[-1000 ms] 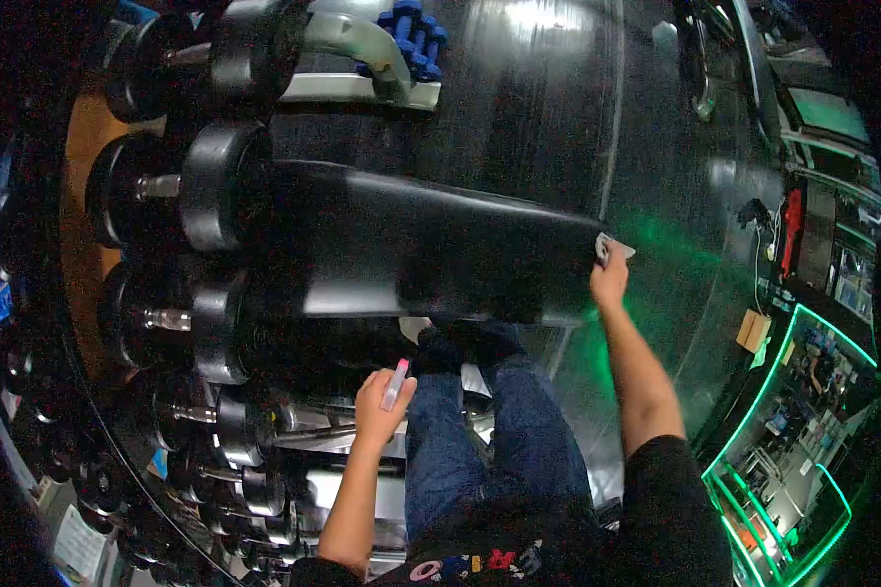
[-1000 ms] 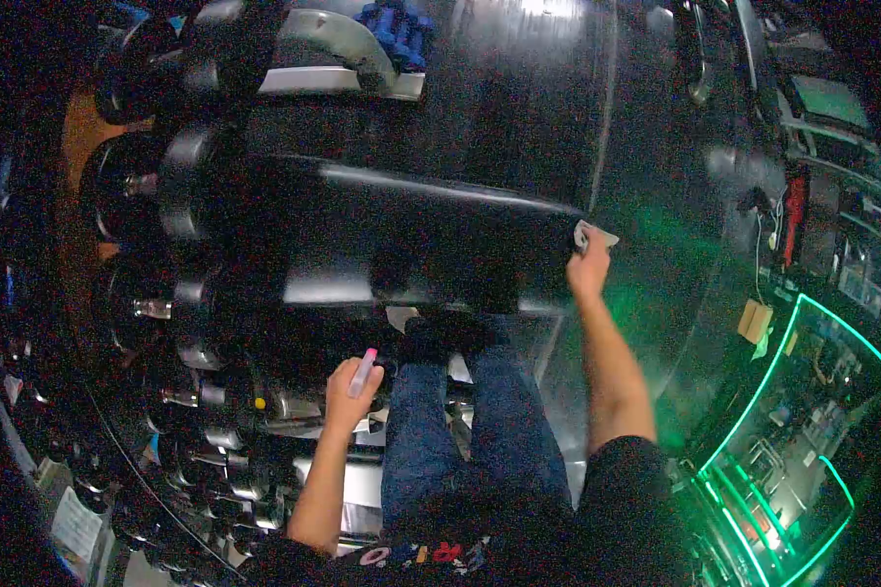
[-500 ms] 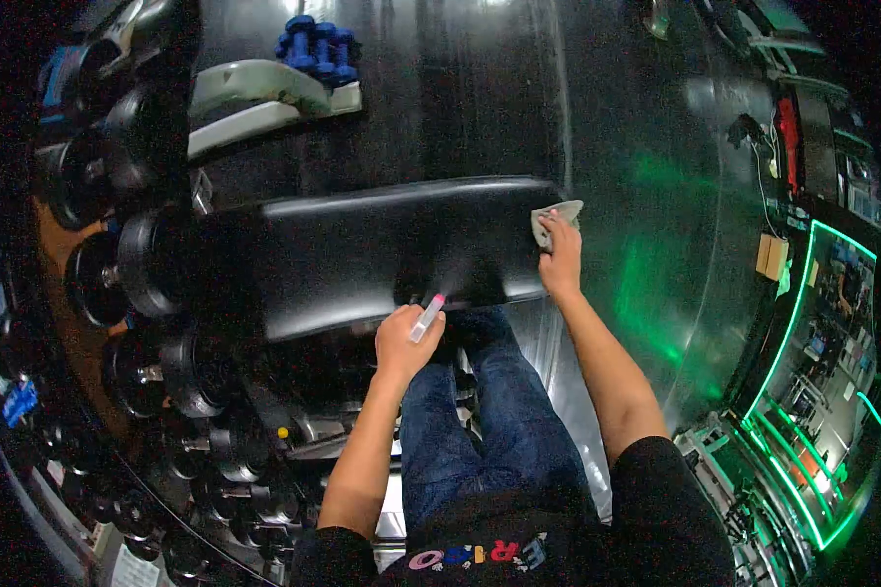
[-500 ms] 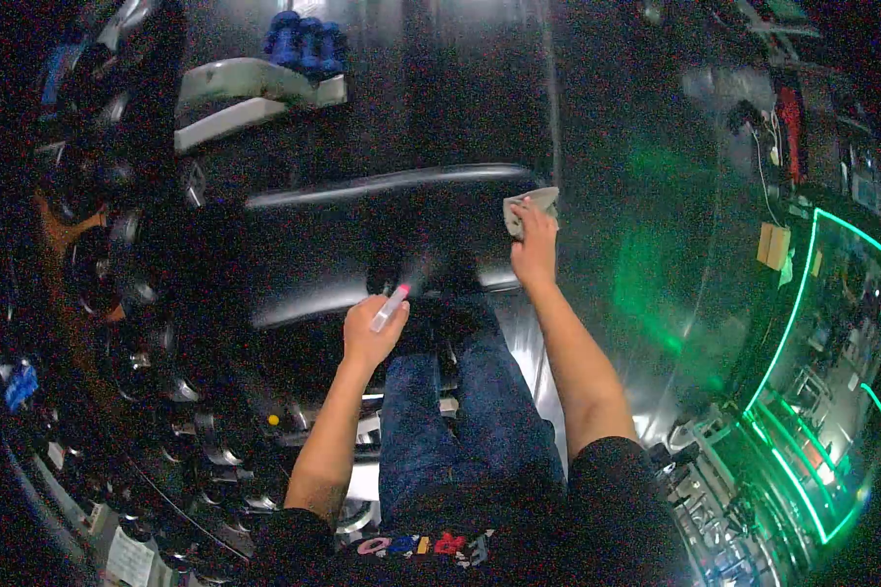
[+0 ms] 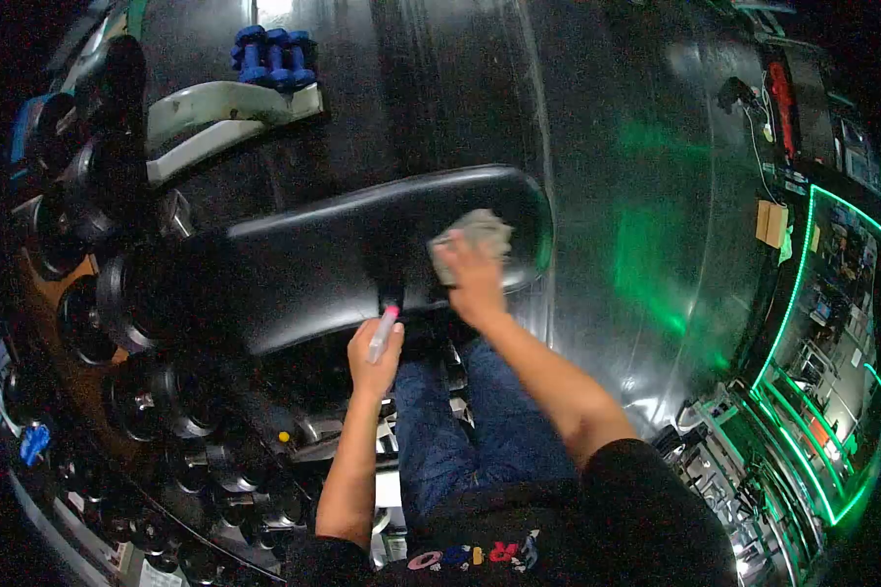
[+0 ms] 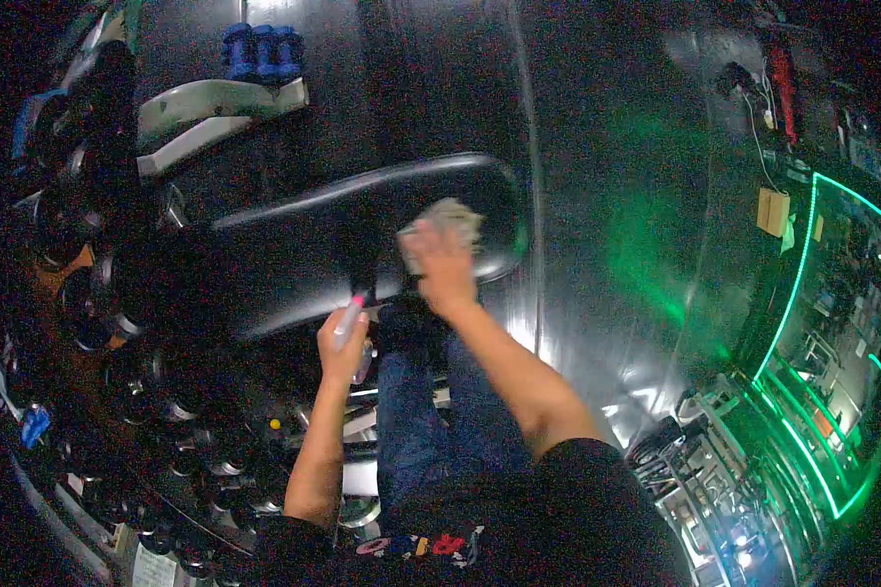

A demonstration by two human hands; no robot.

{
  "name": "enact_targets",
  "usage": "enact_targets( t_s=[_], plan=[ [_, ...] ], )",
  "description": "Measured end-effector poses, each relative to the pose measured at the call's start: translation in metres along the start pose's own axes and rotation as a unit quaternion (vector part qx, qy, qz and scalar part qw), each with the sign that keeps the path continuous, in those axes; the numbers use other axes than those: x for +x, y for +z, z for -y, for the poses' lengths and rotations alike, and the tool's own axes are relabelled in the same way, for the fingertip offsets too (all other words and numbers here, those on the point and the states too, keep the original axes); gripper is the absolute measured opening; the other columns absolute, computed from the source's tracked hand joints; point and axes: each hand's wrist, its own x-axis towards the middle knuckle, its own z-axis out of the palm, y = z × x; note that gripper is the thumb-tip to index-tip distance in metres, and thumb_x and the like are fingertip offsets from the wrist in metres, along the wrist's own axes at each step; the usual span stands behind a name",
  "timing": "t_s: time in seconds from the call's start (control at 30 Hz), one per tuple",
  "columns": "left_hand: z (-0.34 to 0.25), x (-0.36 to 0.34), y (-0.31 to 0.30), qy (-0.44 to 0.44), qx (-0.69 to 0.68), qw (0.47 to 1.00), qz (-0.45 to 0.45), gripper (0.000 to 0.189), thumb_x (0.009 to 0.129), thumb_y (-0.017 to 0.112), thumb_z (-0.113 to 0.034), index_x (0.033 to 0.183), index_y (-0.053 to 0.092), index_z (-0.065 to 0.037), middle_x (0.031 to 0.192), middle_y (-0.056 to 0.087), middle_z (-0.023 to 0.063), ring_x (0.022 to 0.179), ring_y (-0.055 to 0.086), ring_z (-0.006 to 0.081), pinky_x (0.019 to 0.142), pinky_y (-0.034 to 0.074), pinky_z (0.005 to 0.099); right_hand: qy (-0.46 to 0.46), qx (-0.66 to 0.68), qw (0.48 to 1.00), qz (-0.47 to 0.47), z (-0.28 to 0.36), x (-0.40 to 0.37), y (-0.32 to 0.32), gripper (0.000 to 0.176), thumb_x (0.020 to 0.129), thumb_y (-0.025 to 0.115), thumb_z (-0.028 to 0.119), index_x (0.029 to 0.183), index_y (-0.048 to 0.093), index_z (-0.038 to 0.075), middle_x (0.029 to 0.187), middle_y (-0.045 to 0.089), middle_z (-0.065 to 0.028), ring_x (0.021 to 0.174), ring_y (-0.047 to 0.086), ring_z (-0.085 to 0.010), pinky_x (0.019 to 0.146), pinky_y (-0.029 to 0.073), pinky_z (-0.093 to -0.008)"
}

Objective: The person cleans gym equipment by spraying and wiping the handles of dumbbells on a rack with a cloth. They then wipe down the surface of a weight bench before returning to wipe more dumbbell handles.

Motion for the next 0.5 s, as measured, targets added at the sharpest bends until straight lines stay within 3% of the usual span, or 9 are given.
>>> enact_targets(
  t_s=[0.03,0.13,0.17,0.27,0.3,0.37,0.43,0.47,0.5],
  plan=[
    [0.011,-0.001,-0.002,0.004,-0.013,1.0,-0.019,0.02,0.088,0.066,-0.019,0.082,0.061,0.0,0.07,0.055,0.0092,0.062,0.054,0.0206,0.06,0.044,0.0345,-0.057,0.006,0.998,0.03,0.019,0.015,0.01,0.066,0.078,0.059,0.006,0.14,0.046,0.025,0.156,0.029,-0.0021,0.141,0.026,-0.042,0.112,0.024,-0.0615],
    [0.005,-0.007,-0.019,-0.009,-0.091,0.993,-0.074,0.019,0.089,0.066,-0.018,0.088,0.061,0.001,0.076,0.057,0.0032,0.063,0.054,0.0105,0.059,0.045,0.0267,-0.211,0.031,0.977,-0.005,0.094,0.048,0.043,0.06,0.08,0.06,0.01,0.137,0.049,0.024,0.153,0.035,-0.0003,0.144,0.024,-0.0343,0.112,0.027,-0.0582],
    [0.02,-0.008,-0.025,-0.021,-0.123,0.987,-0.099,0.023,0.09,0.065,-0.022,0.092,0.062,0.0,0.078,0.059,0.0032,0.064,0.056,0.0103,0.06,0.045,0.0268,-0.252,0.048,0.967,0.003,0.11,0.06,0.045,0.057,0.081,0.059,0.012,0.136,0.05,0.024,0.153,0.036,0.0012,0.145,0.024,-0.0315,0.113,0.027,-0.0574],
    [0.022,-0.011,-0.046,-0.03,-0.121,0.98,-0.154,0.03,0.092,0.062,-0.031,0.093,0.062,-0.001,0.079,0.06,0.0032,0.063,0.056,0.01,0.06,0.044,0.027,-0.253,-0.009,0.967,0.011,0.125,0.069,0.045,0.053,0.084,0.058,0.016,0.136,0.051,0.027,0.152,0.038,0.0042,0.145,0.024,-0.0273,0.114,0.026,-0.056],
    [0.021,-0.011,-0.051,-0.032,-0.12,0.98,-0.153,0.03,0.092,0.062,-0.031,0.093,0.062,-0.001,0.079,0.06,0.0032,0.063,0.056,0.01,0.06,0.044,0.027,-0.252,-0.009,0.968,0.012,0.115,0.065,0.045,0.053,0.084,0.058,0.016,0.136,0.051,0.027,0.152,0.038,0.0042,0.145,0.024,-0.0273,0.114,0.026,-0.056],
    [0.018,-0.012,-0.058,-0.014,-0.098,0.984,-0.145,0.031,0.092,0.062,-0.031,0.092,0.062,-0.001,0.078,0.06,0.0027,0.063,0.056,0.01,0.06,0.044,0.0263,-0.335,-0.02,0.942,0.0,0.064,0.044,0.04,0.05,0.087,0.055,0.02,0.135,0.051,0.031,0.15,0.039,0.0066,0.145,0.026,-0.0257,0.116,0.025,-0.0532],
    [0.015,-0.013,-0.06,-0.014,-0.104,0.984,-0.141,0.031,0.091,0.063,-0.032,0.091,0.062,-0.001,0.077,0.059,0.0028,0.063,0.055,0.0099,0.06,0.044,0.0256,-0.361,-0.032,0.932,-0.023,-0.016,0.015,0.022,0.049,0.087,0.053,0.023,0.135,0.05,0.035,0.148,0.042,0.0083,0.142,0.032,-0.0241,0.114,0.03,-0.049],
    [0.014,-0.014,-0.061,0.018,-0.084,0.99,-0.114,0.03,0.091,0.063,-0.031,0.09,0.061,-0.001,0.077,0.058,0.0041,0.065,0.056,0.0116,0.061,0.044,0.0266,-0.355,-0.093,0.93,-0.018,-0.053,0.002,-0.003,0.051,0.086,0.054,0.023,0.134,0.052,0.037,0.147,0.044,0.0088,0.137,0.039,-0.0244,0.112,0.034,-0.0459],
    [0.015,-0.016,-0.063,0.048,-0.063,0.993,-0.087,0.029,0.09,0.063,-0.03,0.088,0.061,-0.001,0.076,0.058,0.0053,0.066,0.056,0.0133,0.061,0.045,0.0276,-0.284,-0.114,0.952,0.023,-0.083,-0.016,-0.024,0.05,0.082,0.056,0.022,0.13,0.056,0.036,0.145,0.047,0.0082,0.134,0.042,-0.0229,0.112,0.036,-0.0468]
  ],
)
